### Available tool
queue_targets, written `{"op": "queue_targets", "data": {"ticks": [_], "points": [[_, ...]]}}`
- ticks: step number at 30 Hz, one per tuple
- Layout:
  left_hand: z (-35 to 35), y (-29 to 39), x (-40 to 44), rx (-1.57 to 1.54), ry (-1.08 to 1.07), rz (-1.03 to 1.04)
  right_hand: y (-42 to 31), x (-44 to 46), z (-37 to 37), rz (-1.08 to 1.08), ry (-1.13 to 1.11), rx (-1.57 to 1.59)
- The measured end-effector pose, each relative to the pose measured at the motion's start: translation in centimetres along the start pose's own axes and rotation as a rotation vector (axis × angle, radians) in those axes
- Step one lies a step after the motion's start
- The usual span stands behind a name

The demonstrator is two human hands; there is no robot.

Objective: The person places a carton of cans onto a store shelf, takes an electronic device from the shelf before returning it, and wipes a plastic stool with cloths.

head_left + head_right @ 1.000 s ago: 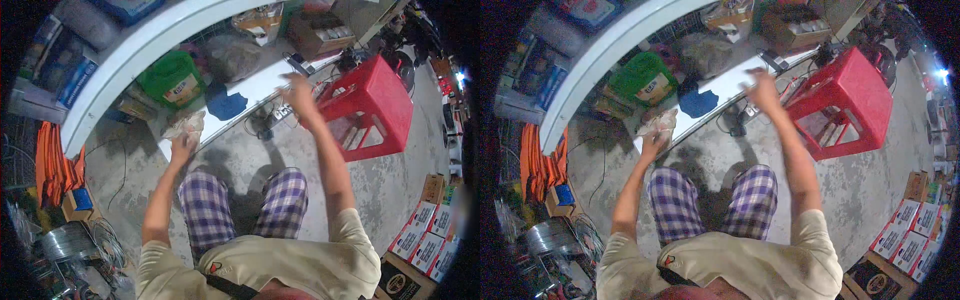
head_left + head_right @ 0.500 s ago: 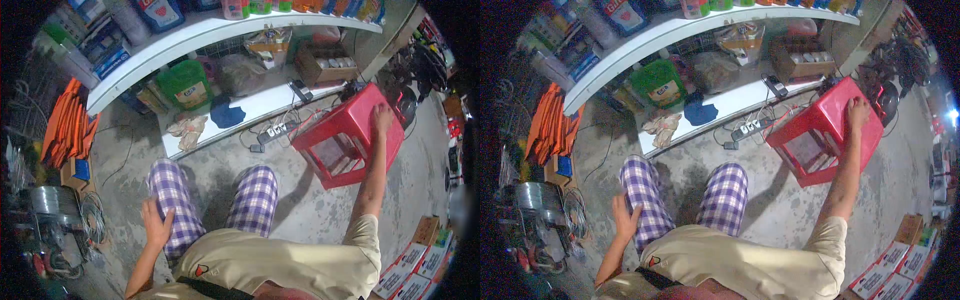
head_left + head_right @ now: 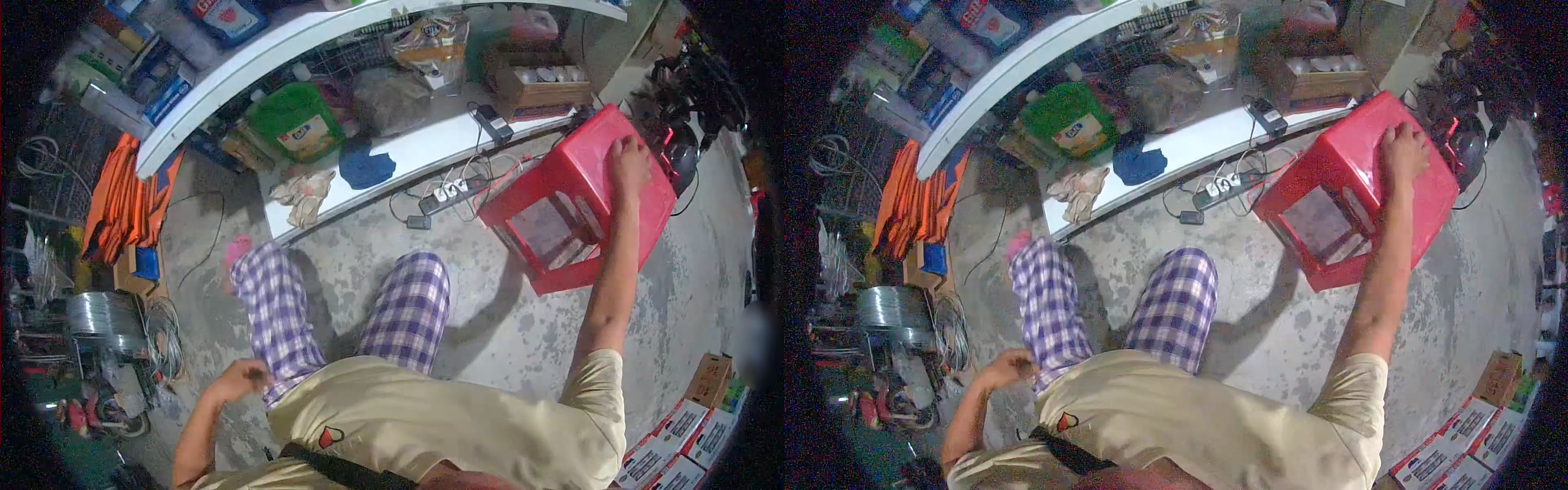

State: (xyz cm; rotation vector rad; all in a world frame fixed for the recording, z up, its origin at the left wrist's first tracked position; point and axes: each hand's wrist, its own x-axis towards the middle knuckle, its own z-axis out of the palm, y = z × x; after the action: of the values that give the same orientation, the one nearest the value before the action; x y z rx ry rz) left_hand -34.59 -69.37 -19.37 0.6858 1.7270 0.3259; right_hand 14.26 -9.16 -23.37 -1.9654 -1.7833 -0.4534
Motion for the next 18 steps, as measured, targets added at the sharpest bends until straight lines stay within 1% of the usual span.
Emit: {"op": "queue_targets", "data": {"ticks": [2,3,5,7,8,10,11,15,17,18], "points": [[-1.3,-0.3,1.2,-0.185,0.148,-0.043,-0.3,-0.2,-0.2,-0.007,0.003,-0.04],[-1.6,0.2,1.8,-0.145,0.348,-0.072,-0.3,-0.3,-0.2,-0.013,0.015,-0.055],[-3.8,-2.7,4.8,-0.357,0.493,-0.051,0.4,-0.1,0.3,-0.009,0.002,-0.057],[-4.6,-2.1,6.9,-0.443,0.611,-0.022,0.6,-0.2,0.3,-0.014,-0.029,-0.007],[-5.4,-2.3,8.1,-0.457,0.537,-0.065,1.0,0.0,0.6,-0.034,-0.001,0.006],[-5.2,-1.6,10.3,-0.762,0.341,-0.065,1.2,0.2,0.8,-0.035,0.005,-0.041],[-4.8,-1.1,11.0,-0.779,0.344,-0.07,1.7,0.8,1.1,-0.102,-0.012,-0.016],[-3.6,2.3,13.4,-0.769,0.125,0.02,1.5,1.3,1.3,-0.13,0.025,0.006],[-3.1,3.5,14.1,-0.739,-0.006,0.037,1.7,0.8,1.1,-0.11,0.06,-0.037],[-3.0,3.9,14.4,-0.717,-0.074,0.045,3.0,1.5,2.5,-0.155,0.054,-0.053]]}}
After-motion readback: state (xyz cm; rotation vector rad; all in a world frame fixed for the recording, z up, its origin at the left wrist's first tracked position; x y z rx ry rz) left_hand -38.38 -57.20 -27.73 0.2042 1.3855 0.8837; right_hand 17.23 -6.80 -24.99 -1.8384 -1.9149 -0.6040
